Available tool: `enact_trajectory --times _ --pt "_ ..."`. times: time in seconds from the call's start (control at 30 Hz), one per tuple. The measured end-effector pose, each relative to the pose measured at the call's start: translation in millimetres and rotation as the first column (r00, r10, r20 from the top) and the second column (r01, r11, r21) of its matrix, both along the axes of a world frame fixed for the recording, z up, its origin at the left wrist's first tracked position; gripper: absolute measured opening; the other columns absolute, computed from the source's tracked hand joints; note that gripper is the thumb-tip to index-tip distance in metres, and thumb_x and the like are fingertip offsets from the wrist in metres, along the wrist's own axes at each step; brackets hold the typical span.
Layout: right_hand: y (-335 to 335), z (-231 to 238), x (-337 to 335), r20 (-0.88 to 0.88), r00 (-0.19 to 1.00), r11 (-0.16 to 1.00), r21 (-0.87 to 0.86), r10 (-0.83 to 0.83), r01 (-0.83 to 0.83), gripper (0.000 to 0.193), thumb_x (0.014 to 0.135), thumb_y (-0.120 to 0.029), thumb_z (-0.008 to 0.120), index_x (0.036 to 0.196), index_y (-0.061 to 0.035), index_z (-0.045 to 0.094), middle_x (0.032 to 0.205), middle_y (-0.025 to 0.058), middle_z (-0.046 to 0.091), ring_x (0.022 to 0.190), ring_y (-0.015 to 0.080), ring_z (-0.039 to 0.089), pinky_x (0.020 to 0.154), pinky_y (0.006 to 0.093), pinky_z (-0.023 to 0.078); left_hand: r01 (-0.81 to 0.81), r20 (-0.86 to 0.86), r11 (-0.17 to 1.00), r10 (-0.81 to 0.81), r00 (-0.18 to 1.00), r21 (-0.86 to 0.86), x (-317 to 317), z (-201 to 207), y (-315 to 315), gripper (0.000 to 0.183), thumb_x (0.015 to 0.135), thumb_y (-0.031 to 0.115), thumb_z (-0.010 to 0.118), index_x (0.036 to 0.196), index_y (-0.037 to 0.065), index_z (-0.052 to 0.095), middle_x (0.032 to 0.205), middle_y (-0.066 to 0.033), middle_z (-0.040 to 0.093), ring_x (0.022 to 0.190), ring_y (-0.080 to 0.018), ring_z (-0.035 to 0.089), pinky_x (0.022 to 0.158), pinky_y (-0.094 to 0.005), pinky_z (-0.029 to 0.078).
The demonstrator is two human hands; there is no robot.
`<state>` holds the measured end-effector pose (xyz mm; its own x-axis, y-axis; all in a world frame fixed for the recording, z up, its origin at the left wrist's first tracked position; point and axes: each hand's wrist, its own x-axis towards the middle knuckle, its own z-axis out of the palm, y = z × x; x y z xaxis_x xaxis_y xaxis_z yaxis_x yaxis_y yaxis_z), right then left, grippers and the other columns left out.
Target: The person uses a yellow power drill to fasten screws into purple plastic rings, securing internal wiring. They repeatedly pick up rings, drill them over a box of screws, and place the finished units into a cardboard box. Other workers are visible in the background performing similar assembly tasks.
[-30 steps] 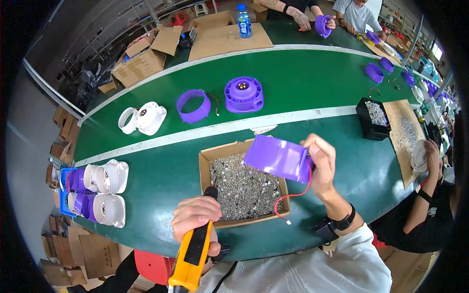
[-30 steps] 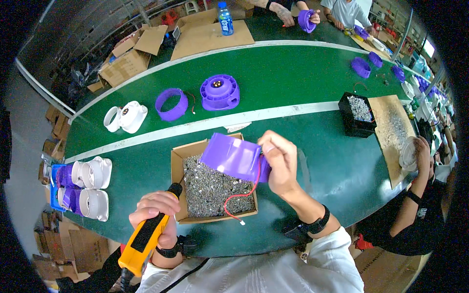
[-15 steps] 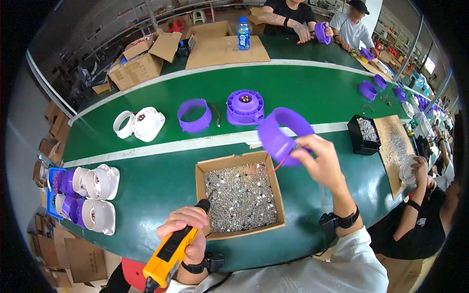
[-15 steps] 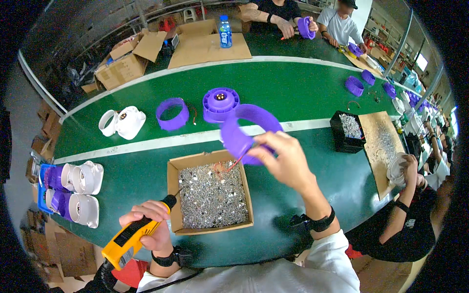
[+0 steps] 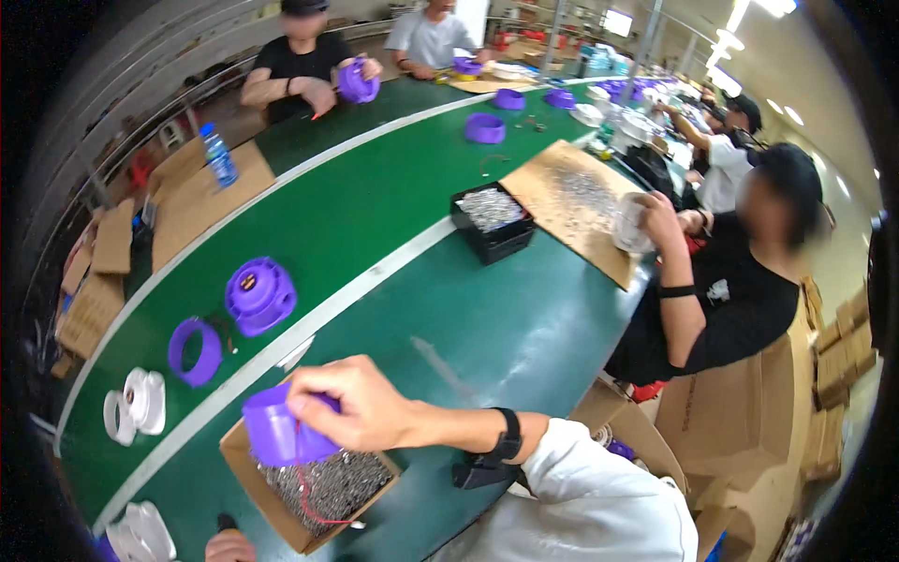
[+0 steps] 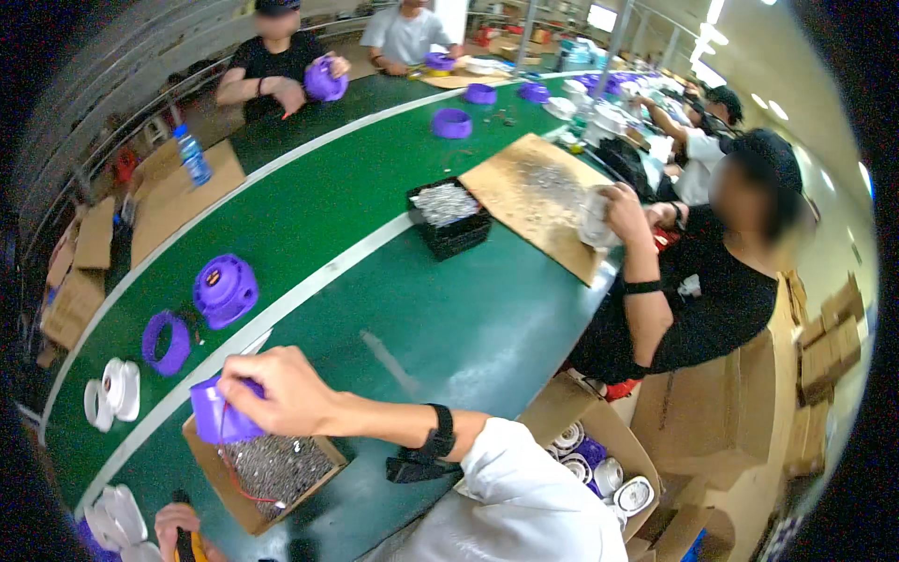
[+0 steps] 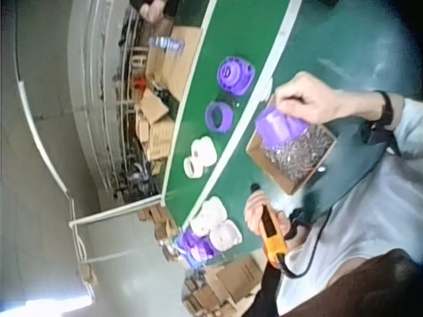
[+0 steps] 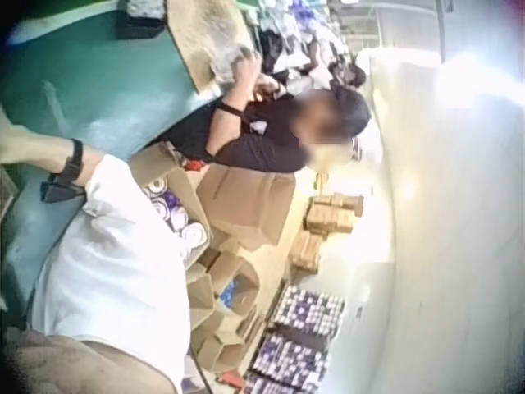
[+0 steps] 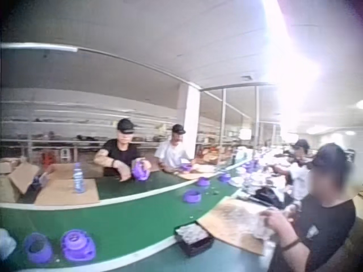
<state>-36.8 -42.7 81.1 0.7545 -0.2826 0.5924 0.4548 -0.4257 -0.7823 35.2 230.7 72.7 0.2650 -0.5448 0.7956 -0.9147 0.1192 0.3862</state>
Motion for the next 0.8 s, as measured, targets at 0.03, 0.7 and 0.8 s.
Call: enact_trajectory --times 0.03,0.7,0.8 --pt "-2 1 -2 0.009 1.0 1.0 -0.008 -0.018 0.018 0.011 0.084 -0.01 0.056 0.078 -0.0005 0.057 0.066 0.0114 0.057 0.056 0.0228 0.057 0.051 0.0324 0.042 -0.031 0.065 0.996 0.026 0.998 0.082 2 14 1 0.054 0.084 0.046 0.052 0.115 0.002 0.044 0.09 -0.0175 0.054 0.081 -0.0317 0.055 0.074 -0.0445 0.047" --pt "5 12 -4 -0.066 0.997 0.997 -0.069 0.042 -0.047 0.02 0.087 -0.019 0.056 0.076 -0.002 0.06 0.061 0.0155 0.055 0.052 0.0296 0.055 0.047 0.0358 0.042 -0.357 0.316 0.719 0.199 0.928 0.596 40 -85 67 0.053 0.077 0.035 0.066 0.115 0.005 0.047 0.123 -0.0259 0.044 0.115 -0.0425 0.044 0.095 -0.0539 0.037" --pt "2 -4 -1 -0.027 1.0 1.0 -0.024 0.004 -0.005 0.022 0.09 -0.017 0.052 0.076 -0.0011 0.06 0.057 0.014 0.051 0.047 0.0212 0.053 0.045 0.034 0.039 -0.221 0.033 0.603 0.307 0.951 0.766 38 -86 50 0.057 0.065 0.014 0.069 0.118 0.006 0.05 0.14 -0.0252 0.027 0.132 -0.0462 0.021 0.108 -0.0551 0.018"
